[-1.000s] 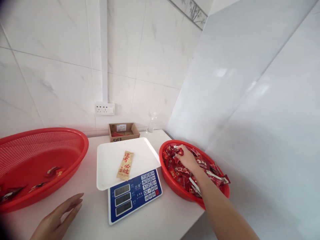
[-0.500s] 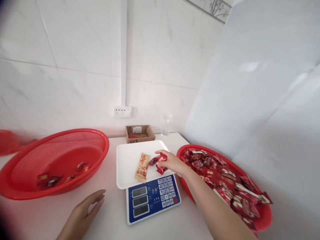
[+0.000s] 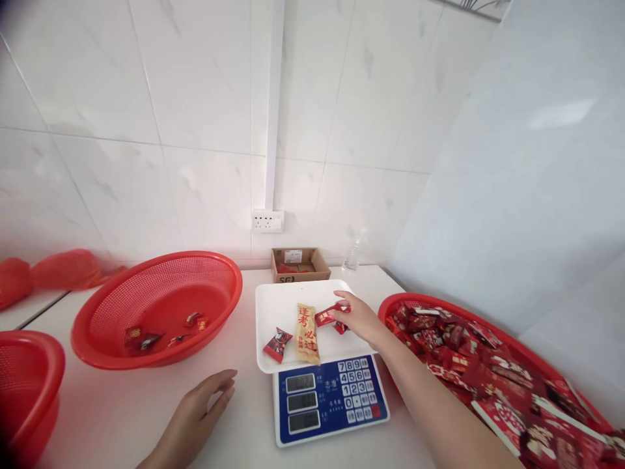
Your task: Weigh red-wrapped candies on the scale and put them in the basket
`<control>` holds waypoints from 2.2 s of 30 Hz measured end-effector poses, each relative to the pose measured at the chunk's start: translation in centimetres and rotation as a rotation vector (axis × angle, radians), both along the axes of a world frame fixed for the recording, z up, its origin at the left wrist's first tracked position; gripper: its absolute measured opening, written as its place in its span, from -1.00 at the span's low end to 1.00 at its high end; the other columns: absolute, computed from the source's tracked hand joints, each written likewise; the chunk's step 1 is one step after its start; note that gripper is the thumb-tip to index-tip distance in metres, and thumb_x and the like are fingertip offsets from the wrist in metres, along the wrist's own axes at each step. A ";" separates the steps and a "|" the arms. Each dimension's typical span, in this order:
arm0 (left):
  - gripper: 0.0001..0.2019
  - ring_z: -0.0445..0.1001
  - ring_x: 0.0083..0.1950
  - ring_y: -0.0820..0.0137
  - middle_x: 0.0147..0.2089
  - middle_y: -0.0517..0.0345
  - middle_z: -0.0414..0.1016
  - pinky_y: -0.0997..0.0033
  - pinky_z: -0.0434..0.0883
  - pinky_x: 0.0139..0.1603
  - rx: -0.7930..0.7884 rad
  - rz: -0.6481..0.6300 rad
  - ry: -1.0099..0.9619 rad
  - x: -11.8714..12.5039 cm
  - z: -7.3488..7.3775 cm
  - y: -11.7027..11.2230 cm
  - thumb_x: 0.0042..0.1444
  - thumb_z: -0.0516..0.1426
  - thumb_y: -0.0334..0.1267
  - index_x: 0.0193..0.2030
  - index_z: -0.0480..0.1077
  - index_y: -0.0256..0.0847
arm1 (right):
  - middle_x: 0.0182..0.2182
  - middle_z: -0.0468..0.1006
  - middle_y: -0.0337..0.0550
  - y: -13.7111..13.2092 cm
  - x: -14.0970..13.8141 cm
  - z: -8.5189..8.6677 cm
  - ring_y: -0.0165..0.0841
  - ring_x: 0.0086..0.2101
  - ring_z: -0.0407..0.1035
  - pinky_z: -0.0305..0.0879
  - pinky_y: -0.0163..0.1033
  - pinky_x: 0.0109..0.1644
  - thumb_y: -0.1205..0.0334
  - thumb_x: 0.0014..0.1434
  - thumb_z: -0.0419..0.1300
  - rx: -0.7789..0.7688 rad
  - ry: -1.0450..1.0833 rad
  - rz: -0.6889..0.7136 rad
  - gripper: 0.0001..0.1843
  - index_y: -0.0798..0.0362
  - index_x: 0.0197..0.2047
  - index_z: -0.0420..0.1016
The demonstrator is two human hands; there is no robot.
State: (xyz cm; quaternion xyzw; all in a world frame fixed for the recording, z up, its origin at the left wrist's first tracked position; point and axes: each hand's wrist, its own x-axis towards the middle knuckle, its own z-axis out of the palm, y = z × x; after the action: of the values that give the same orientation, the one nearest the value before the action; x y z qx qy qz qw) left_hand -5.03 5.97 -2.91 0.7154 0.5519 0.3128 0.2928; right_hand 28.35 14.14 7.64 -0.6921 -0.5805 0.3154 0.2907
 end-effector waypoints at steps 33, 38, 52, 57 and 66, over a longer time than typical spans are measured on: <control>-0.70 0.48 -0.06 0.36 -0.06 0.12 0.52 0.42 0.42 -0.06 -0.023 -0.018 -0.079 -0.1 0.1 -0.2 0.18 -0.02 -0.15 0.00 0.37 -0.10 | 0.32 -0.26 -0.18 -3.8 -9.0 -1.8 -0.08 0.26 -0.50 -0.51 0.33 0.19 -0.31 0.12 -0.12 0.018 -0.534 0.417 -0.30 -0.23 0.26 0.06; -0.69 0.49 -0.07 0.36 -0.07 0.13 0.52 0.45 0.42 -0.07 -0.018 -0.014 -0.072 -0.1 0.5 -0.3 0.18 -0.02 -0.13 0.00 0.38 -0.11 | 0.30 -0.11 -0.16 -1.4 -9.3 -2.9 -0.10 0.27 -0.34 -0.40 0.37 0.17 -0.03 0.24 -0.19 0.050 -0.654 0.356 -0.48 -0.15 0.23 0.14; -0.70 0.50 -0.13 0.35 -0.13 0.13 0.55 0.45 0.42 -0.10 0.033 -0.008 -0.064 0.0 -0.1 -0.1 0.17 -0.01 -0.14 -0.03 0.41 -0.10 | 0.28 -0.02 -0.27 -0.1 -8.9 -2.3 -0.11 0.27 -0.34 -0.55 0.34 0.18 -0.21 0.19 -0.18 0.149 -0.618 0.410 -0.44 -0.31 0.22 0.13; -0.69 0.50 -0.11 0.35 -0.13 0.13 0.55 0.45 0.42 -0.10 0.024 -0.015 -0.059 0.0 -0.2 0.0 0.17 -0.02 -0.13 -0.02 0.41 -0.09 | 0.29 -0.05 -0.18 -0.1 -8.2 -2.2 -0.13 0.27 -0.34 -0.35 0.30 0.20 -0.16 0.21 -0.20 0.066 -0.608 0.328 -0.41 -0.17 0.24 0.13; -0.69 0.50 -0.10 0.37 -0.13 0.15 0.55 0.48 0.43 -0.10 0.004 -0.010 -0.026 0.0 0.2 -0.2 0.16 -0.02 -0.14 -0.03 0.41 -0.10 | 0.29 -0.04 -0.18 -0.9 -6.3 -2.4 -0.15 0.27 -0.33 -0.37 0.22 0.23 -0.17 0.18 -0.13 0.040 -0.530 0.361 -0.38 -0.21 0.28 0.03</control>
State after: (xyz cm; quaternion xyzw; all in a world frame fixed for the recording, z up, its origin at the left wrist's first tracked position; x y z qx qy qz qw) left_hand -5.04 5.73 -2.73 0.7147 0.5438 0.3217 0.3001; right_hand 22.08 13.27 5.23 -0.6301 -0.7556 0.1592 0.0823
